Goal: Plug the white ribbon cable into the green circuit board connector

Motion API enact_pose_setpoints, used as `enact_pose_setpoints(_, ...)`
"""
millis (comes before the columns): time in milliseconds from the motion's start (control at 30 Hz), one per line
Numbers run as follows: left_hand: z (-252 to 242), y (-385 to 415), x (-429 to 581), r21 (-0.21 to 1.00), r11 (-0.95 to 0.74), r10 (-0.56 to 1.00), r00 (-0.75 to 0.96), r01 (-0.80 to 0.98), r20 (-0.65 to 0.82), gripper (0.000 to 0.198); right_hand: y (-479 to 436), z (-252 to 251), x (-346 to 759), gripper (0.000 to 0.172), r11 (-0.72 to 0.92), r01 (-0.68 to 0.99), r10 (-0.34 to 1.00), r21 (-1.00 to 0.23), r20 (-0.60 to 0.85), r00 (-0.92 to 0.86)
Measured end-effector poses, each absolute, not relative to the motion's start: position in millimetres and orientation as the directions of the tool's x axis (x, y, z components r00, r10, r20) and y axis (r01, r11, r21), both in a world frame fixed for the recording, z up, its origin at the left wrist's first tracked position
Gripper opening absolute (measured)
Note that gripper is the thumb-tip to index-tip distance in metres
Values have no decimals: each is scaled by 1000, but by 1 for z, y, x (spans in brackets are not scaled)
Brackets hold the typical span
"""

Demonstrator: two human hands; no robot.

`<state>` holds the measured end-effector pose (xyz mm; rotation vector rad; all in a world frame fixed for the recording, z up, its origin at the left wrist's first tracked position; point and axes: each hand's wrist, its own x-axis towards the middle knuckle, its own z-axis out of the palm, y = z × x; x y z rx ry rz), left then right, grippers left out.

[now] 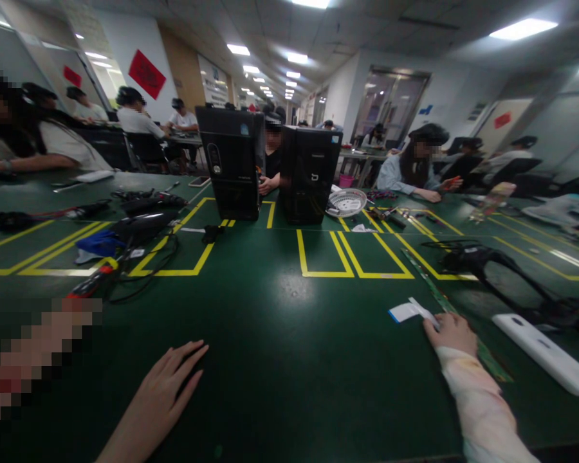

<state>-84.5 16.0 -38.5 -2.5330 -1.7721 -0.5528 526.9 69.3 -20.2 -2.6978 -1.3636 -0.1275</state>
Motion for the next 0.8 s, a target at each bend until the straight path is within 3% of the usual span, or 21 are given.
enact_pose_setpoints(167,-38,16,-83,196,-365,907,300,910,296,44,69,-26,532,56,-493,868,849,-63,183,495)
enact_pose_setpoints(367,-37,16,-82,200,-363,907,296,910,299,44,76,-47,524,50,-297,950,922,-97,230,312)
enact_pose_setpoints(567,-33,16,-81,201,-357,912,294,912,286,44,81,-56,457,57,131,975,933,-177,355,-61)
enact_pose_setpoints(800,-32,17,-80,220,-357,914,291,908,283,43,69,-33,313,46,522,828,842,-203,279,-463)
